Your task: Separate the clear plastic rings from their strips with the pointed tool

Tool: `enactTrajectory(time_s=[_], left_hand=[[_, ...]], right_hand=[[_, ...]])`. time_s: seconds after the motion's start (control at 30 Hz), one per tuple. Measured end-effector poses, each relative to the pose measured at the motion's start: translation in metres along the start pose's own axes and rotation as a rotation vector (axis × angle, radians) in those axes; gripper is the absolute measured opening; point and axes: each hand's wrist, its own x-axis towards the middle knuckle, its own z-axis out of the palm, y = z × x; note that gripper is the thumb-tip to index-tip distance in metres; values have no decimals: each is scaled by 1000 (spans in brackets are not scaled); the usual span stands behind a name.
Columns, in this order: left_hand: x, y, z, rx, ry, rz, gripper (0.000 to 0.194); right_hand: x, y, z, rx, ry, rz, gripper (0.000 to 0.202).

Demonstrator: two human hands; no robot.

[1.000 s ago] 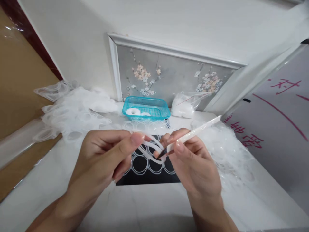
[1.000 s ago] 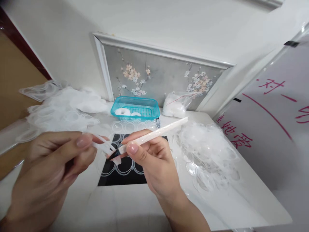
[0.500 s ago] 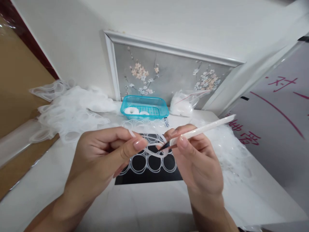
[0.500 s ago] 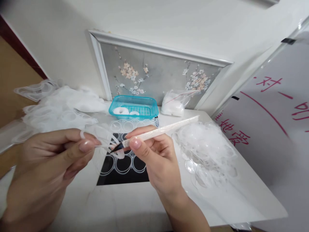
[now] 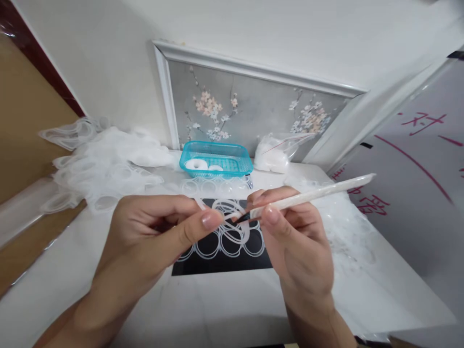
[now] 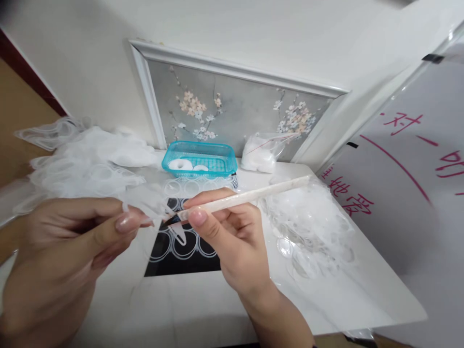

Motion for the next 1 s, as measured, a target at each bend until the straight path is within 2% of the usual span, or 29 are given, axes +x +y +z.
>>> enactTrajectory(time_s=[0.1, 0.2, 0.3, 0.4, 0.5, 0.6, 0.67, 0.77, 0.93, 1.0], left_hand=[[0, 0, 4, -5, -21, -87, 33], [1, 0, 6, -3, -104, -163, 51], [3, 0, 7, 17, -180, -166, 64], [6, 1, 6, -3, -250, -154, 60], [9, 0, 4, -107, -324, -222, 39], [12, -2, 0, -205, -277, -299, 9], [13, -3, -1, -261, -207, -303, 3], [13, -3, 0, -303, -186, -282, 6], [11, -2, 3, -329, -141, -273, 26], [11, -2, 3, -357, -115, -259, 27]], right_hand=[[0, 0, 1, -20, 1, -4, 5], [0, -1, 2, -26, 0, -26, 6], [0, -1, 3, -44, -6, -24, 6], [-1, -1, 3, -34, -40, 21, 6], [-2, 0, 3, -34, -62, 48, 6], [-2, 2, 3, -55, -77, 45, 7], [-1, 3, 3, -60, -92, 60, 7], [-1, 3, 3, -64, -107, 79, 7], [-1, 3, 4, -60, -149, 62, 13], [-1, 2, 4, -70, -165, 54, 14]])
